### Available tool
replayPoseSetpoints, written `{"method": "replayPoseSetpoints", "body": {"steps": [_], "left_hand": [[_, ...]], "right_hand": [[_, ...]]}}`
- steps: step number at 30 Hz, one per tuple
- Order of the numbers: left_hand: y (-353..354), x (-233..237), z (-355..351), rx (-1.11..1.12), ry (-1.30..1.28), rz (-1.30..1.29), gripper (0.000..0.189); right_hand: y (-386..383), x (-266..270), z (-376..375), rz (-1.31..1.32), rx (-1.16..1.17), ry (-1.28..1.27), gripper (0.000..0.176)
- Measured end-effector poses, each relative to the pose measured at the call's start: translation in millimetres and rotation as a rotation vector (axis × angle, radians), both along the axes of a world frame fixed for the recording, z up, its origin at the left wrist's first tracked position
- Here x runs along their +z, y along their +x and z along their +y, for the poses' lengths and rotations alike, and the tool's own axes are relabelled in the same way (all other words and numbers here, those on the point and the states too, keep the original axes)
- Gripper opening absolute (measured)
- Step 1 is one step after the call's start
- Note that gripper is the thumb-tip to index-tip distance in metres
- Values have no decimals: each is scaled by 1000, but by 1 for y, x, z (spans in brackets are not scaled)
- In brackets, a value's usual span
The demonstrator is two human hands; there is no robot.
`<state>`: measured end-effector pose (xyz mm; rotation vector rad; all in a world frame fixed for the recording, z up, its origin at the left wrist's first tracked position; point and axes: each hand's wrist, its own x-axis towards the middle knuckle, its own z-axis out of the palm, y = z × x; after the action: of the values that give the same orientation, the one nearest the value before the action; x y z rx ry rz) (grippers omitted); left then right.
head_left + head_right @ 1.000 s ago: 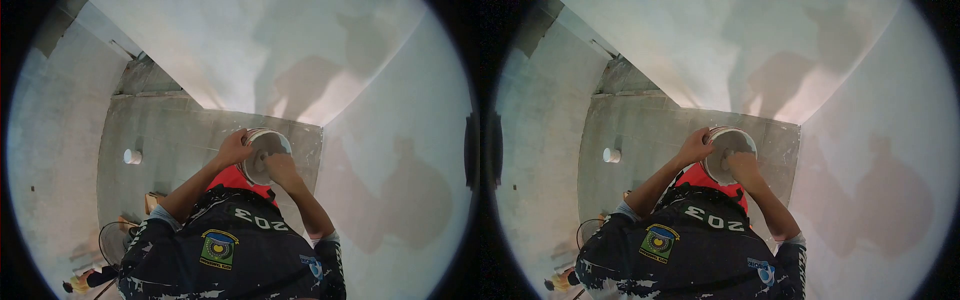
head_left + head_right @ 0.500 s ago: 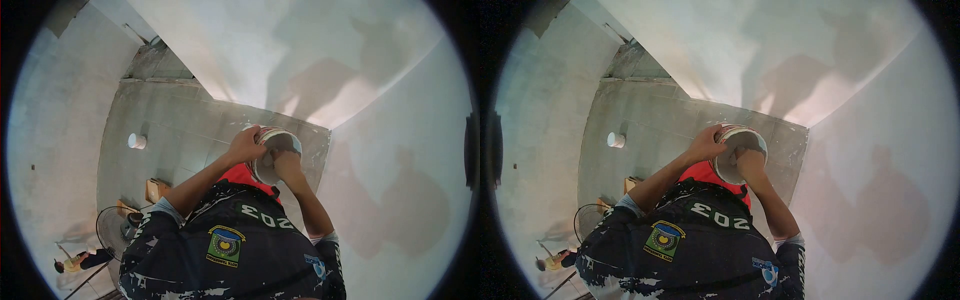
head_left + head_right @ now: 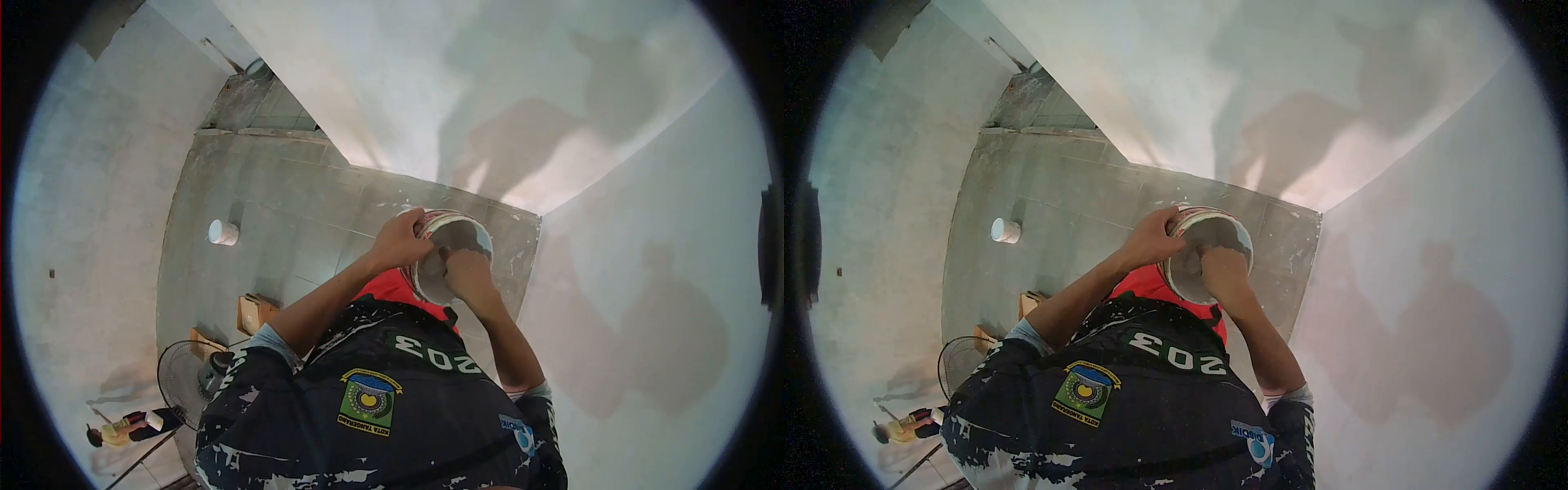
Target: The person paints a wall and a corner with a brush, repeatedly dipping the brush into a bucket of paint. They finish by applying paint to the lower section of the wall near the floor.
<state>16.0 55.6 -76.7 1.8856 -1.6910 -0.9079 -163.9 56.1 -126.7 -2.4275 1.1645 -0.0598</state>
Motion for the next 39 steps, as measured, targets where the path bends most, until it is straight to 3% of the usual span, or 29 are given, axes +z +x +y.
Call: {"method": "replayPoseSetpoints", "body": {"steps": [8, 12, 16, 20, 23, 25, 31, 35, 39], "left_hand": [[29, -4, -10, -28, 61, 118, 20], [52, -4, -22, -31, 72, 218, 17], [83, -3, -29, -31, 101, 277, 20], [110, 12, -48, -96, 138, 330, 18], [144, 0, -61, -147, 95, 386, 18], [168, 3, -73, -121, 68, 401, 19], [238, -10, -91, -82, 76, 361, 23], [262, -17, -96, -88, 94, 298, 21], [270, 2, -94, -85, 159, 295, 26]], "right_hand": [[37, -10, -13, -173, -191, -16, 41], [56, -20, -16, -63, -204, -24, 27], [74, 20, -22, -7, -262, 45, 15], [110, 47, -43, 10, -304, 79, 15], [160, 31, -54, -28, -289, -10, 14], [189, 26, -56, -42, -148, -49, 14], [234, 30, -87, 155, 217, 110, 17], [246, 49, -96, 267, 190, 211, 18], [269, 40, -93, 127, -51, 20, 17]]}}
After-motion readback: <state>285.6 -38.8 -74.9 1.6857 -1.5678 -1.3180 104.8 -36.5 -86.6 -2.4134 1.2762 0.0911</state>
